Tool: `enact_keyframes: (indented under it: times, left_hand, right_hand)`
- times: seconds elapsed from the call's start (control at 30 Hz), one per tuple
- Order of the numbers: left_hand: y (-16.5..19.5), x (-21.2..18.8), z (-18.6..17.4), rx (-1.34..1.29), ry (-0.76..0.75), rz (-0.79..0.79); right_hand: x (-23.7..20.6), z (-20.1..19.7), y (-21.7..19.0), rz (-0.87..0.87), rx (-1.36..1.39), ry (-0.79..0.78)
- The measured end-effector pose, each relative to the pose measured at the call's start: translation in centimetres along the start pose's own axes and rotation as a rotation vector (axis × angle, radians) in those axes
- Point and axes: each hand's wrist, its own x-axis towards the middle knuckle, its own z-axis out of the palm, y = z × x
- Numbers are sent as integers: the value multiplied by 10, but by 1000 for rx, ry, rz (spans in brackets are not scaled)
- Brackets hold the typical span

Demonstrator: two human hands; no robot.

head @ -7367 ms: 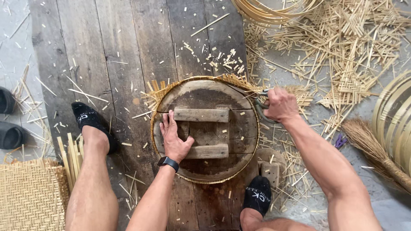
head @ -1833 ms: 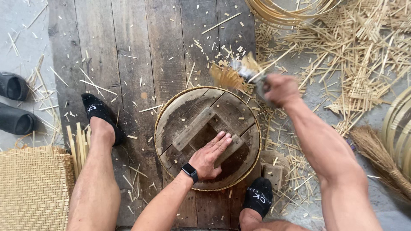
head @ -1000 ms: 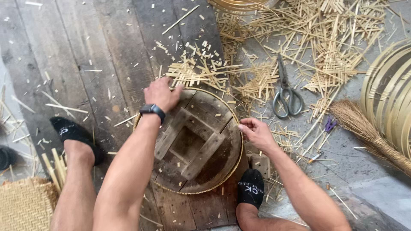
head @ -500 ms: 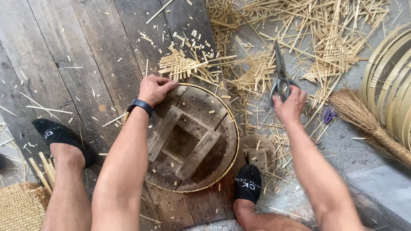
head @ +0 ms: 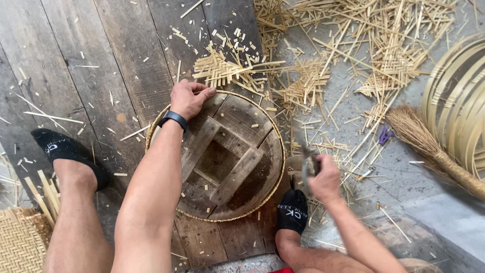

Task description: The person assembles a round woven basket by placing a pre-woven square mat over a circular frame, pressing it into shape, and trimming the excess mat edges with shears. The process is repeated for multiple baskets.

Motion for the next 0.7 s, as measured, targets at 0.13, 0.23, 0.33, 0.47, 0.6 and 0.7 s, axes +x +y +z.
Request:
enact_keyframes:
  times: [0.13, 0.23, 0.33, 0.47, 0.6, 0.7]
  left_hand:
    - [3, -2, 1, 28, -1, -48]
    - [5, -3, 0, 41, 10, -27]
    - [5, -3, 1, 34, 4, -28]
    - [2, -2, 1, 39, 20, 4]
    - [5, 1, -1, 75, -1, 7]
    - [14, 5, 2, 121, -82, 56]
  right_hand:
    - [-25, 31, -5, -418, -261, 303]
    - [-19, 34, -15, -316, -264, 300]
    - [-16, 33, -14, -230, -228, 237]
    - [-12, 34, 1, -254, -167, 233]
    - [28, 11, 0, -64, -99, 207]
    - [75, -19, -14, 101, -112, 246]
